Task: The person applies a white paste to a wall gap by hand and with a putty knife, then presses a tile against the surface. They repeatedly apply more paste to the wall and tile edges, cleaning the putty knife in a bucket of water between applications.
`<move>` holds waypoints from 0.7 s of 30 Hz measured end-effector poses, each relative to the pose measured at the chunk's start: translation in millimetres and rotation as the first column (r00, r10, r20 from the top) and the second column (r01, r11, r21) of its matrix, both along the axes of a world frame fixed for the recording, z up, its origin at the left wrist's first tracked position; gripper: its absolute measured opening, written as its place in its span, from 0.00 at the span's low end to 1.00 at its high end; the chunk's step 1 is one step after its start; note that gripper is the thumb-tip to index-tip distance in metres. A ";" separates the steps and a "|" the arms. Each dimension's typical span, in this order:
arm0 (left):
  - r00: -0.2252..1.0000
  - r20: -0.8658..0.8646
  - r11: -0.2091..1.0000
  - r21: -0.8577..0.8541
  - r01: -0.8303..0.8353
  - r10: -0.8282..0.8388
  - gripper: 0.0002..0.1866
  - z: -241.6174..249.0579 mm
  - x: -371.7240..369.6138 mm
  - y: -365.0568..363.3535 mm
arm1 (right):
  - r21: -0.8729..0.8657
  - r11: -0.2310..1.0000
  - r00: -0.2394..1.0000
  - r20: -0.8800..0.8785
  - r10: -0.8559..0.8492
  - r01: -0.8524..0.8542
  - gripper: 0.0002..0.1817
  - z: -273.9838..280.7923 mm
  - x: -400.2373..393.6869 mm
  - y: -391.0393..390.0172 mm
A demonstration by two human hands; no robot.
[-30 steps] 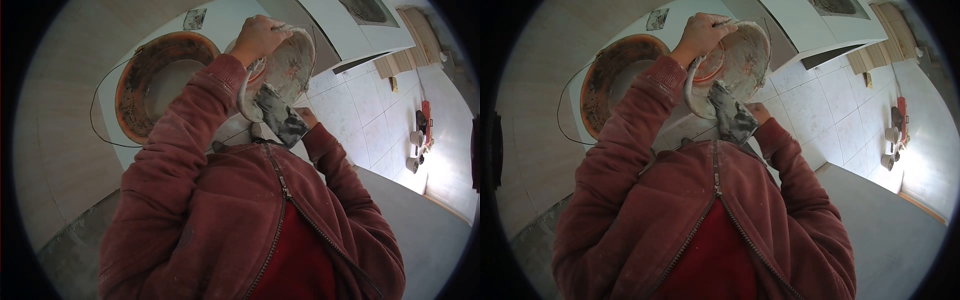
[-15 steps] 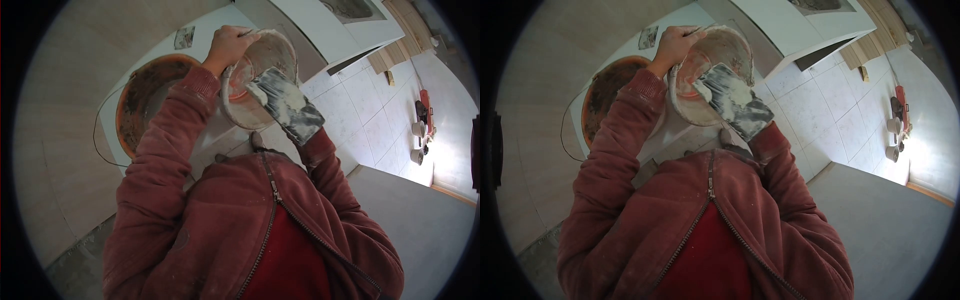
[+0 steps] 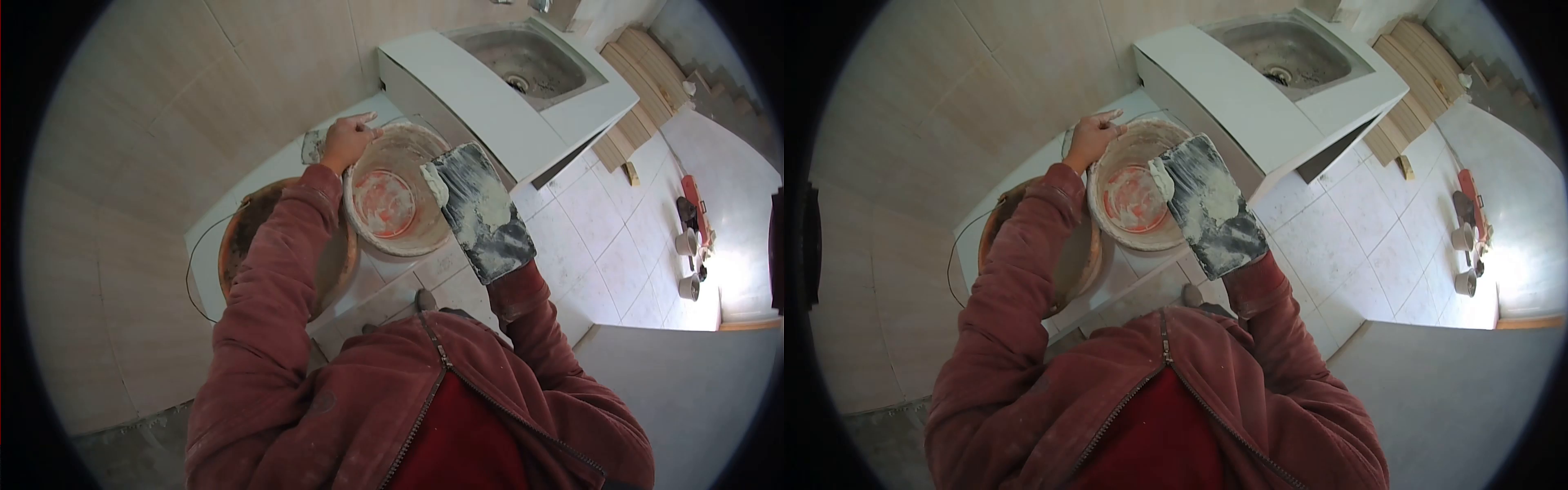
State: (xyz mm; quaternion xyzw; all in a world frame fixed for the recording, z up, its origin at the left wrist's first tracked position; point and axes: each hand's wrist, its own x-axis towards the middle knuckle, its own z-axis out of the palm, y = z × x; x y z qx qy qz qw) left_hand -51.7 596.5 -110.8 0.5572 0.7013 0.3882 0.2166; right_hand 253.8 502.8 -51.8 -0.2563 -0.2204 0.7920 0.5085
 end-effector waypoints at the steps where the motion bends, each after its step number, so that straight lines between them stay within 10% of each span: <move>1: 0.995 0.084 0.994 0.086 -0.065 0.058 0.22 -2.5 -1.9 1.2 | -0.025 1.000 1.000 -0.030 -0.008 0.007 0.16 7.1 -3.3 -0.6; 5: 0.963 0.050 0.960 0.080 -0.268 0.265 0.24 -6.1 -12.8 -4.3 | -0.102 0.995 0.994 -0.108 -0.004 -0.007 0.17 14.4 -13.1 8.8; 7: 0.870 -0.292 0.861 0.446 -0.244 0.398 0.26 1.8 -9.7 -11.9 | -0.226 0.951 0.955 -0.258 0.149 -0.209 0.16 -13.5 -6.3 17.3; 9: 0.976 0.195 0.875 0.451 -0.173 0.093 0.26 44.6 16.4 -44.1 | -0.041 0.887 0.844 -0.332 0.422 -0.460 0.17 -13.2 -6.2 19.6; 16: 0.989 -0.105 0.801 0.599 -0.019 0.101 0.26 101.8 148.4 -184.6 | 0.051 0.700 0.591 -0.495 0.637 -0.712 0.16 -15.9 -6.3 29.1; 17: 0.982 -0.113 0.796 0.603 -0.053 0.151 0.27 94.9 154.8 -184.5 | 0.292 0.759 0.812 0.255 0.525 -0.582 0.18 -28.9 -8.7 39.4; 18: 0.972 -0.123 0.790 0.606 -0.086 0.200 0.27 90.5 161.3 -184.8 | 0.568 0.594 0.670 0.739 -0.064 -0.570 0.21 -36.2 -11.8 47.5; 21: 0.930 -0.212 0.804 0.581 -0.126 0.299 0.26 95.7 174.5 -184.1 | 0.839 0.367 0.874 0.471 -0.119 -0.403 0.20 -5.8 -27.5 52.6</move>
